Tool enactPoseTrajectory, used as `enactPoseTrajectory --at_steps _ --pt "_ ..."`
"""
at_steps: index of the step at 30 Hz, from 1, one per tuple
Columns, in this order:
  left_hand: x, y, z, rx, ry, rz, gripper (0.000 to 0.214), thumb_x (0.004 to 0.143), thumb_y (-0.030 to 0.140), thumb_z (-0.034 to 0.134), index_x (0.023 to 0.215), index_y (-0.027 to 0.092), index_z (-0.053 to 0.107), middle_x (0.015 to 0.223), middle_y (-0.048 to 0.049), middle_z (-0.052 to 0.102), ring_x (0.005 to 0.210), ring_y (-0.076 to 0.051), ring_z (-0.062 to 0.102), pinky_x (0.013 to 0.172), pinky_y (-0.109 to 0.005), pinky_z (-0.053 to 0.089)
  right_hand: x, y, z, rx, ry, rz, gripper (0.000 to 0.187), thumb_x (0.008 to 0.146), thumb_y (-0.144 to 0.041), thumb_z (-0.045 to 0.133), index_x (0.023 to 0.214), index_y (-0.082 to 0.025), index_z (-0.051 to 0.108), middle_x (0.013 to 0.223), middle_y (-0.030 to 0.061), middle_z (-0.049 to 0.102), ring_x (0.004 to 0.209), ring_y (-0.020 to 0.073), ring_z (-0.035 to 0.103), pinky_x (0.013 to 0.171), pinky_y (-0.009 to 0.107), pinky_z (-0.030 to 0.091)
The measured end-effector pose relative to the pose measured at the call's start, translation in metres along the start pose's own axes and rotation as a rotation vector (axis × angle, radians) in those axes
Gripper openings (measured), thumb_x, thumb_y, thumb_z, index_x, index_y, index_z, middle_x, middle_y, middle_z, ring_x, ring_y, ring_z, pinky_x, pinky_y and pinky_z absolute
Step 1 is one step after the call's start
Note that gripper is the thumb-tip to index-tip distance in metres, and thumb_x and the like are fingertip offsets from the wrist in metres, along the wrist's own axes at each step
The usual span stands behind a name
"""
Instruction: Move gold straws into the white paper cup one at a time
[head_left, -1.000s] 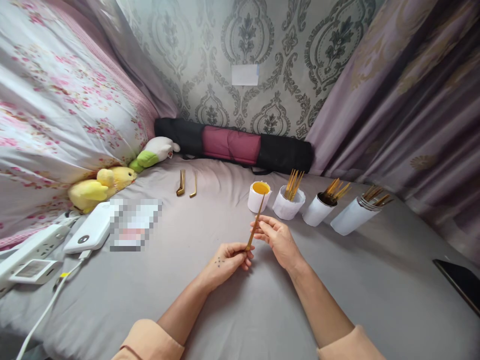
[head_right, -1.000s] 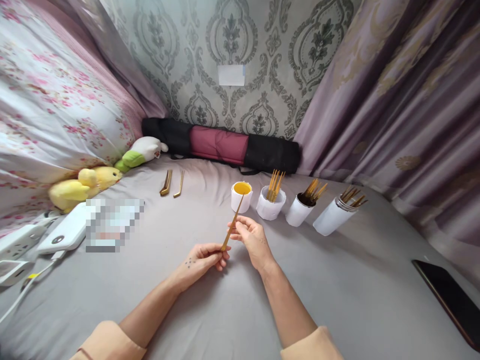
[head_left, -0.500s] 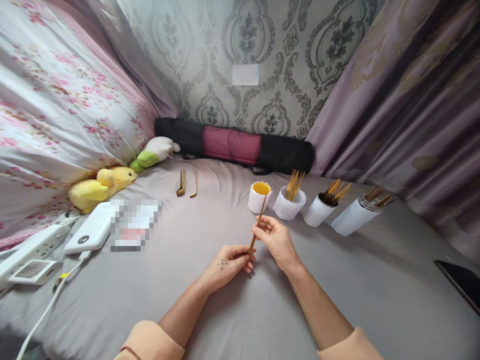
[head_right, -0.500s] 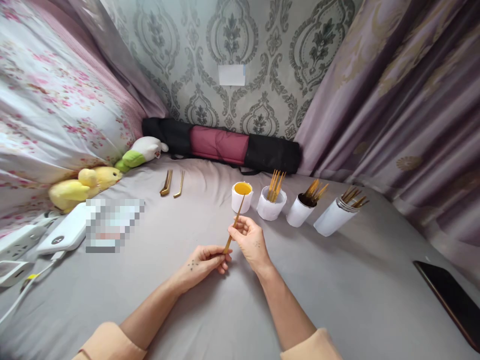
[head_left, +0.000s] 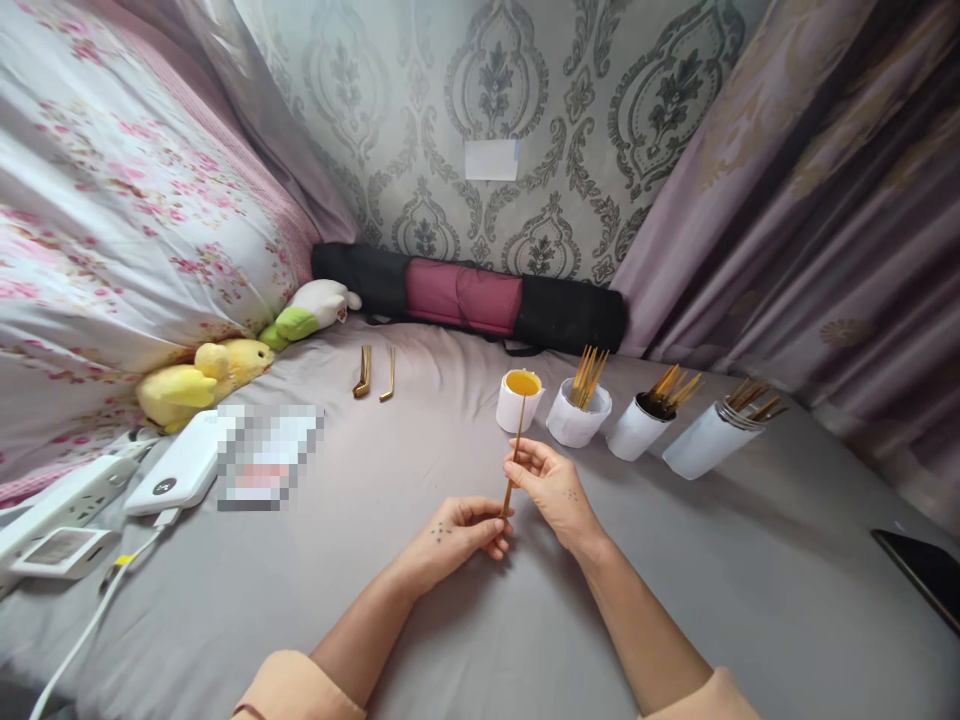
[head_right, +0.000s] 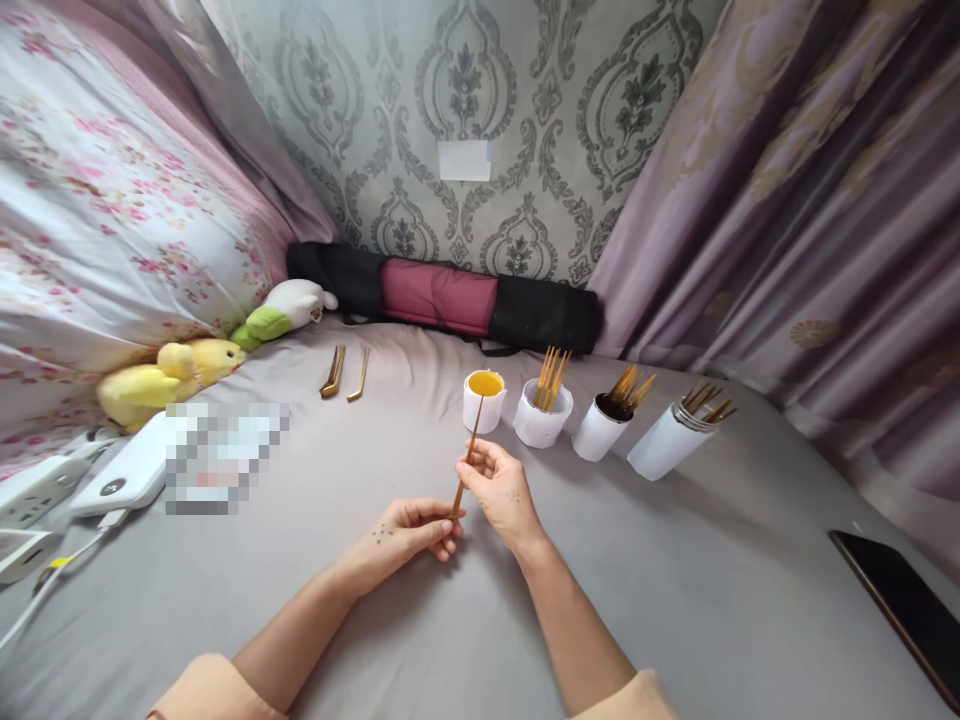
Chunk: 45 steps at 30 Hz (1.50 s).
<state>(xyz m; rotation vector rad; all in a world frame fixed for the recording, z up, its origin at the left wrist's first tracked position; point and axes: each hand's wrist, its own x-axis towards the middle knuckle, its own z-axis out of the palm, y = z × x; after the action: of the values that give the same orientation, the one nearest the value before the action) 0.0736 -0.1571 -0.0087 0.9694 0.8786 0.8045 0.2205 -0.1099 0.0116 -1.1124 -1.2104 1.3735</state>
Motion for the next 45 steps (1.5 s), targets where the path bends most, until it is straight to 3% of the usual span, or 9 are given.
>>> enactPoseTrajectory --at_steps 17,29,45 --pt "-0.001 -0.003 -0.001 -0.305 -0.101 -0.093 0.028 0.066 0.02 0.069 0.091 0.008 0.065 0.082 -0.0113 0.064 0.067 -0.012 0.058 0.069 -0.026 0.044 -0.005 -0.014 -0.01 0.002 -0.169 0.031 0.04 0.064 -0.03 0.067 0.101 -0.017 0.059 0.087 0.0039 0.062 0.075 0.0129 0.058 0.069 0.028 0.047" --pt "-0.002 -0.003 -0.006 -0.464 -0.096 -0.139 0.03 0.066 0.012 0.068 0.096 0.009 0.063 0.092 -0.0128 0.064 0.082 -0.015 0.061 0.085 -0.028 0.042 -0.008 -0.022 -0.011 -0.006 -0.158 -0.006 0.036 0.068 -0.03 0.065 0.102 -0.019 0.059 0.091 0.0044 0.063 0.082 0.0149 0.06 0.079 0.033 0.046" --pt "-0.006 0.002 -0.003 -0.468 -0.045 -0.161 0.04 0.066 0.01 0.067 0.105 0.009 0.058 0.094 -0.0135 0.064 0.084 -0.016 0.061 0.089 -0.03 0.042 -0.007 -0.013 -0.012 0.001 -0.09 -0.037 0.034 0.07 -0.027 0.063 0.102 -0.019 0.056 0.092 0.0048 0.063 0.084 0.0164 0.06 0.08 0.036 0.045"
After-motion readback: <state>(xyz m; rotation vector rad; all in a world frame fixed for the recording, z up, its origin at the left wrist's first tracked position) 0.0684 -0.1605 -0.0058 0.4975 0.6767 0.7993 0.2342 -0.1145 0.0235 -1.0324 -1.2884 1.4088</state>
